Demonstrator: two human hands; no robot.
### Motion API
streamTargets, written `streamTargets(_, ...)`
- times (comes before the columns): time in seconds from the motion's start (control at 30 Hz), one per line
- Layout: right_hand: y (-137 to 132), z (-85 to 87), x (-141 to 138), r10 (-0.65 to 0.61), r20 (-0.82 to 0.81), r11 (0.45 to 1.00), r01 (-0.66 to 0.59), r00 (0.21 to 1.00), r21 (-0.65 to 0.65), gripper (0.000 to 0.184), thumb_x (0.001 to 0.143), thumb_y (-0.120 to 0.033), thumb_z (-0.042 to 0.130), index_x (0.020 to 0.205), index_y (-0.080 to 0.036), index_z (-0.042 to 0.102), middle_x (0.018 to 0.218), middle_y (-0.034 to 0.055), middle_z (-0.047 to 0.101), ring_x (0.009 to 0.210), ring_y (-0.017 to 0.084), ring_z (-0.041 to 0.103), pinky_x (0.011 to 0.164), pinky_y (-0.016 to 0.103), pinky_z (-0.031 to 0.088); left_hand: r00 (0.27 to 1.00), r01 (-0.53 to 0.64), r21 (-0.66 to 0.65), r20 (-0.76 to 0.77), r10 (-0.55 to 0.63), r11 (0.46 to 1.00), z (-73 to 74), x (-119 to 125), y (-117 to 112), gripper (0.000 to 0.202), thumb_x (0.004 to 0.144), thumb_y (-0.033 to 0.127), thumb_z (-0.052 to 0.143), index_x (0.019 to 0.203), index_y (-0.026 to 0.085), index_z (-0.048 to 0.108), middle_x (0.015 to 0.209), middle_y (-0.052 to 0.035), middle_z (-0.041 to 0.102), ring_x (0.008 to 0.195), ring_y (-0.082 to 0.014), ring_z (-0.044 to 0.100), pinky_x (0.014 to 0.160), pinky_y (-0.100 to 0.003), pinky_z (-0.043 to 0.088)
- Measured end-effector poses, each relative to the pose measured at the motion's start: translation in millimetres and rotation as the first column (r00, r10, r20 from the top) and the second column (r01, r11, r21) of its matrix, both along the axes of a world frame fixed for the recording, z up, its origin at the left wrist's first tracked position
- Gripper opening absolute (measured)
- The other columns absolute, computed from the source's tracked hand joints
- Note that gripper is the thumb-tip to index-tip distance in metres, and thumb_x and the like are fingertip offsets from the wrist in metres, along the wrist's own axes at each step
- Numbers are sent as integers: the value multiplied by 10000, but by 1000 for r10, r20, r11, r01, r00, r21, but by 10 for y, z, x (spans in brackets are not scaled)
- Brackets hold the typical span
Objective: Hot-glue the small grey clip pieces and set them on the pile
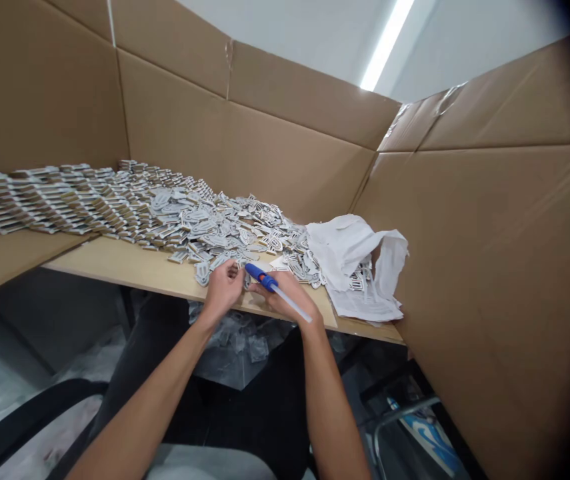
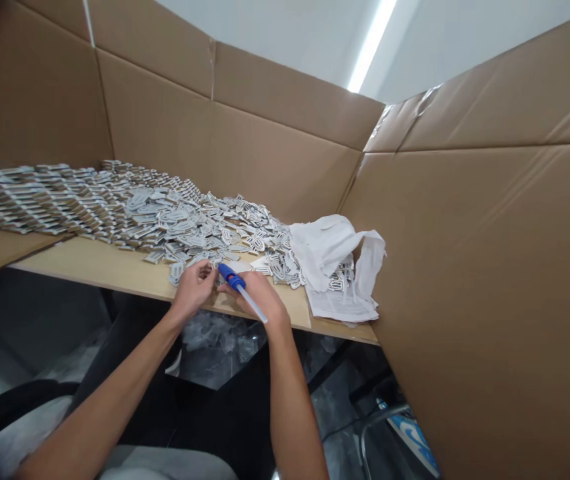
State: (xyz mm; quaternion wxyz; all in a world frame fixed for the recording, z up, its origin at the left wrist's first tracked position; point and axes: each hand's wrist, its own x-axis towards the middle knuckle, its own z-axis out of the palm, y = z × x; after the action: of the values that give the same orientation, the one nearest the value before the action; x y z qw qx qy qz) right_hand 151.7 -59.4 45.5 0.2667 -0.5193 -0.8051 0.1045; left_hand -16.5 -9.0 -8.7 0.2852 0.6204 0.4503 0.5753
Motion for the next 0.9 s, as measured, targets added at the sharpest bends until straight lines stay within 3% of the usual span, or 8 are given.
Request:
streamTargets(0.13, 15, 5, -49, 18, 8, 1000, -18, 1000, 23, 260, 953, -433, 648, 884, -202, 745, 842, 60, 732, 760, 187, 654, 683, 239, 390, 1000, 3, 11, -23, -2, 1000, -27, -15, 36, 275, 850, 417, 583, 690, 215, 486, 629, 2, 569, 608, -164, 563, 581, -250, 402)
streamTargets(0.33, 37, 67, -6, -77, -201, 930, 143, 977, 340, 236, 993, -395, 592, 929, -176, 655, 937, 71, 699, 840, 179, 619, 776, 242, 406, 989, -103, 75, -97, 110, 992, 78, -73, 117, 312, 870, 434, 561, 666, 210, 489, 608, 6, 558, 602, -162, 541, 594, -253, 385)
streamTargets(0.43, 16, 119, 108, -40, -253, 928, 130, 967, 350, 340, 995, -482, 570, 832, -190, 633, 845, 41, 673, 764, 164, 594, 740, 235, 399, 955, -154, 178, -225, 192, 972, 399, -147, 373, 341, 873, 407, 543, 602, 211, 472, 557, 5, 515, 564, -157, 481, 577, -266, 339)
streamTargets(0.53, -4, 157, 219, -52, -264, 928, 144, 963, 344, 402, 982, -530, 571, 762, -196, 607, 767, 23, 640, 684, 153, 559, 690, 236, 379, 908, -221, 136, -332, 255, 966, 834, -217, 827, 313, 829, 352, 592, 568, 210, 492, 535, -9, 503, 593, -175, 488, 629, -288, 368)
streamTargets(0.63, 0, 164, 283, -89, -245, 921, 173, 965, 348, 399, 979, -520, 574, 746, -197, 598, 743, 23, 631, 659, 153, 544, 674, 240, 368, 825, -380, 48, -434, 362, 924, 1180, -262, 1243, 183, 763, 283, 668, 649, 199, 551, 663, -65, 592, 779, -245, 579, 748, -331, 429)
streamTargets(0.7, 20, 152, 314, -106, -220, 925, 178, 970, 337, 374, 983, -491, 576, 755, -196, 607, 758, 28, 647, 663, 154, 553, 675, 240, 369, 769, -447, 49, -489, 412, 893, 1280, -286, 1337, 134, 757, 277, 685, 753, 176, 596, 832, -127, 652, 910, -285, 605, 814, -357, 448)
streamTargets(0.8, 74, 102, 356, -161, -200, 924, 219, 967, 314, 314, 969, -443, 607, 783, -191, 619, 802, 38, 676, 697, 162, 584, 684, 242, 377, 713, -410, 197, -540, 447, 891, 1188, -345, 1101, 198, 845, 337, 616, 921, 154, 631, 1047, -176, 674, 1040, -297, 610, 901, -367, 452)
streamTargets(0.9, 147, 1, 343, -253, -146, 927, 283, 956, 247, 216, 927, -386, 670, 873, -177, 650, 886, 66, 708, 786, 186, 632, 723, 252, 399, 636, -309, 209, -679, 365, 928, 858, -469, 554, 284, 912, 434, 531, 868, 178, 644, 969, -153, 700, 975, -304, 649, 874, -368, 463)
